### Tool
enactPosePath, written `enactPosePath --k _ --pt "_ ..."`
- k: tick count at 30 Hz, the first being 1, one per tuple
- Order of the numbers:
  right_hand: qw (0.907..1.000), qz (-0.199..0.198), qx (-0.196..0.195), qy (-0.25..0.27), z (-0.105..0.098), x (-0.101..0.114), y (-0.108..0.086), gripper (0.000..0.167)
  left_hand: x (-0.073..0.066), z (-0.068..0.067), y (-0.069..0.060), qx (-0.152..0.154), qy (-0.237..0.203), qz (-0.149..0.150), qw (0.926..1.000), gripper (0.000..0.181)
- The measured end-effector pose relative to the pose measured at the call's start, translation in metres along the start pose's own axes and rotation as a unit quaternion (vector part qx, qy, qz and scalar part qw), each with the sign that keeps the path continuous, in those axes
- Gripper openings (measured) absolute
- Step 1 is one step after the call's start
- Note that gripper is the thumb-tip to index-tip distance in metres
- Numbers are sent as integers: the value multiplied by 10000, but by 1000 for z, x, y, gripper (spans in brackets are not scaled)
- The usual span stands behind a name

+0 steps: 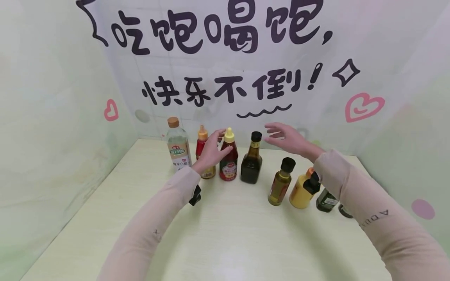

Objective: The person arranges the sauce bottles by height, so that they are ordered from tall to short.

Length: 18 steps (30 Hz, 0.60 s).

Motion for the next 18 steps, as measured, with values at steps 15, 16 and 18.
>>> enactPosePath --k 15,16,18 --pt "9995 -164 -279 -2 -18 -13 -36 49 -25 2 -19 -461 -190 480 9976 57" --pt "9994 -150 -301 -11 -19 -15 -39 49 -27 4 -19 -441 -225 527 9974 57" --pt "9994 -117 -317 32 -20 -18 -44 50 -30 11 -20 -365 -283 630 9969 58"
Point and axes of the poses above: each hand's wrist, its own y-axis towards the middle knuckle, its own z-axis out of the palm, x = y × z, the point moved 6 cm from there along y, towards the middle knuckle, and after that the axes turned 6 degrees about z, right-handed, at the moved point
